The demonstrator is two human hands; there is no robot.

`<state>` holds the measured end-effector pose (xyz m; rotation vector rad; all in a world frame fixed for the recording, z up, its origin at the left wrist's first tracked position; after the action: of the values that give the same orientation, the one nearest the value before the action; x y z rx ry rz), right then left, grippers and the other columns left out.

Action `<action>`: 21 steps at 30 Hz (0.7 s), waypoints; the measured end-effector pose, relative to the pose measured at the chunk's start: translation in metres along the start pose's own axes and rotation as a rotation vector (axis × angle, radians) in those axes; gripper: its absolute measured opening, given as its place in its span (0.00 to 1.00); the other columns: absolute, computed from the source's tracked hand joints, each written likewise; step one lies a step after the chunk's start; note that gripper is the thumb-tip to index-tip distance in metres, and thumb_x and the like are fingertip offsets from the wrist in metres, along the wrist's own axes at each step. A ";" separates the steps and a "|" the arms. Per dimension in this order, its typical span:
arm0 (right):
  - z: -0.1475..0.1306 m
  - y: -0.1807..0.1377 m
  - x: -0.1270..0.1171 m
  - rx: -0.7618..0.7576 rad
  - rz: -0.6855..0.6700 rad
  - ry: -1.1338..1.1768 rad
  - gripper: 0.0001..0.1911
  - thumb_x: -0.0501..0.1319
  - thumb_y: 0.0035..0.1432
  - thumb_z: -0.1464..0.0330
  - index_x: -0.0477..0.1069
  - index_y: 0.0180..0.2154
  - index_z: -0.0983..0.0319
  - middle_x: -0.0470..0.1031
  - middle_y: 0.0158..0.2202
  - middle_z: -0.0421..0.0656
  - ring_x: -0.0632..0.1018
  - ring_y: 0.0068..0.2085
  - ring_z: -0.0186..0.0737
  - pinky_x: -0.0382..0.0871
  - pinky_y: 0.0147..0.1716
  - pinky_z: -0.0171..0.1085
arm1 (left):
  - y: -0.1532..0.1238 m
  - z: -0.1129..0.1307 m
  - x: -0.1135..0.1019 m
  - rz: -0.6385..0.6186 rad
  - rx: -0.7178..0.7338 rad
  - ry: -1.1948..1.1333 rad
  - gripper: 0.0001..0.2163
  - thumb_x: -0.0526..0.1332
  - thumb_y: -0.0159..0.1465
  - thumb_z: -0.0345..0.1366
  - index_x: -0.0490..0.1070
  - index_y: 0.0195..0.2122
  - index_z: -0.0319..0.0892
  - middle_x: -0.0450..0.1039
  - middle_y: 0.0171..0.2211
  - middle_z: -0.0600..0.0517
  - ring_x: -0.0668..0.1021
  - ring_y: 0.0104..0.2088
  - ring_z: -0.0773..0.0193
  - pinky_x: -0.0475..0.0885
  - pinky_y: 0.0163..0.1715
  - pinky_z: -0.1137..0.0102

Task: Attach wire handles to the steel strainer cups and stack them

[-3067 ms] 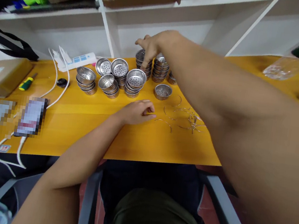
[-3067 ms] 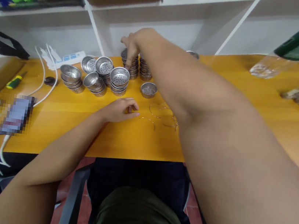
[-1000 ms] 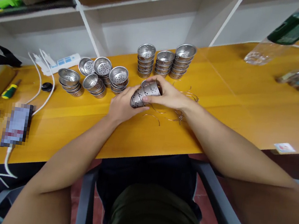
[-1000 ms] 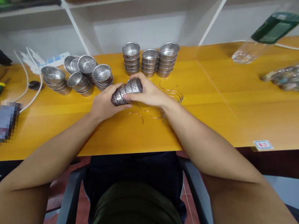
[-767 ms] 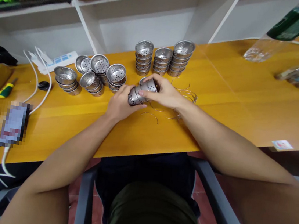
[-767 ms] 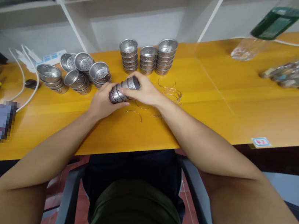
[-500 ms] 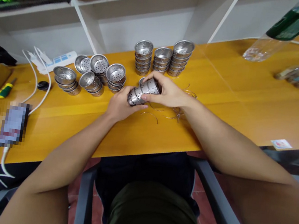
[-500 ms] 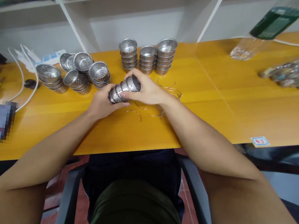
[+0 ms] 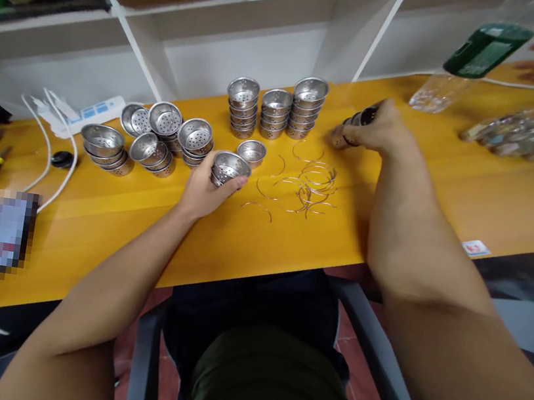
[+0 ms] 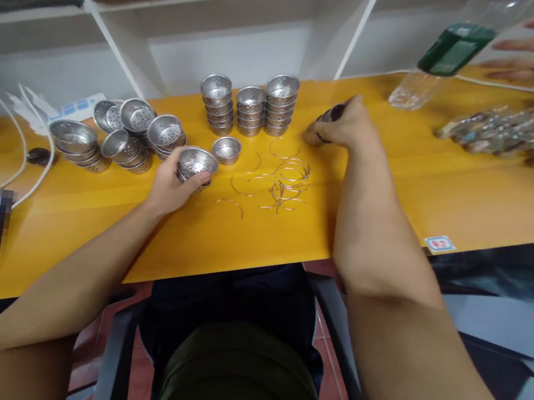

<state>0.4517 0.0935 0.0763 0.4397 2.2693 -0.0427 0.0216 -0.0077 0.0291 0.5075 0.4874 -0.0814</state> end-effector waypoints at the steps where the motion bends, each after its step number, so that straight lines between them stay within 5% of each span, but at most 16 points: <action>1: 0.004 0.006 0.006 -0.018 0.060 0.003 0.26 0.87 0.68 0.59 0.79 0.56 0.61 0.83 0.64 0.63 0.85 0.60 0.56 0.79 0.53 0.51 | 0.000 0.000 0.001 0.003 0.012 -0.008 0.36 0.78 0.69 0.73 0.81 0.60 0.46 0.91 0.49 0.46 0.90 0.44 0.54 0.87 0.46 0.60; 4: 0.009 0.017 0.024 0.027 0.158 -0.057 0.43 0.95 0.52 0.61 0.79 0.61 0.62 0.75 0.74 0.67 0.85 0.65 0.60 0.78 0.61 0.52 | 0.002 -0.001 0.003 0.011 0.051 -0.024 0.38 0.76 0.71 0.75 0.80 0.63 0.46 0.91 0.52 0.44 0.91 0.48 0.51 0.89 0.50 0.58; 7: 0.008 0.023 0.039 -0.039 0.163 -0.052 0.47 0.96 0.52 0.60 0.79 0.66 0.62 0.68 0.79 0.69 0.85 0.66 0.62 0.76 0.67 0.55 | 0.005 -0.008 0.004 -0.007 0.074 -0.041 0.43 0.76 0.69 0.78 0.77 0.67 0.46 0.89 0.57 0.42 0.91 0.53 0.49 0.89 0.55 0.56; 10: 0.014 0.032 0.052 -0.220 0.180 0.191 0.47 0.98 0.50 0.54 0.79 0.62 0.59 0.73 0.72 0.63 0.82 0.66 0.61 0.78 0.69 0.54 | 0.007 -0.019 0.004 -0.073 0.051 -0.063 0.46 0.78 0.66 0.80 0.76 0.66 0.46 0.89 0.58 0.41 0.91 0.54 0.49 0.89 0.55 0.57; 14: 0.030 0.044 0.054 -0.120 0.137 0.089 0.62 1.00 0.36 0.51 0.80 0.67 0.63 0.78 0.66 0.65 0.84 0.63 0.65 0.79 0.73 0.63 | 0.008 -0.028 0.007 -0.162 0.050 -0.079 0.46 0.77 0.65 0.80 0.77 0.65 0.46 0.89 0.56 0.42 0.91 0.52 0.50 0.88 0.53 0.57; 17: 0.027 0.039 0.033 -0.165 0.146 -0.019 0.62 0.90 0.52 0.38 0.74 0.79 0.54 0.75 0.77 0.61 0.82 0.71 0.73 0.76 0.80 0.73 | 0.008 -0.029 0.008 -0.143 0.094 -0.113 0.45 0.78 0.66 0.79 0.76 0.66 0.46 0.88 0.56 0.43 0.91 0.52 0.51 0.88 0.53 0.58; 21: -0.023 -0.010 0.008 -0.638 0.236 0.102 0.54 0.70 0.68 0.28 0.56 0.87 0.21 0.81 0.72 0.41 0.81 0.72 0.75 0.82 0.72 0.83 | 0.007 -0.028 0.007 -0.087 0.092 -0.124 0.48 0.82 0.61 0.79 0.73 0.65 0.47 0.87 0.59 0.42 0.91 0.56 0.49 0.88 0.58 0.57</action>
<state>0.4271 0.0901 0.0845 0.3622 2.1619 0.8136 0.0176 0.0126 0.0076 0.5678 0.3851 -0.2189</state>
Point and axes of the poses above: each hand's wrist, its own y-axis towards the middle knuckle, its own x-axis out of the palm, z = x × y, the point moved 2 cm from there along y, towards the middle knuckle
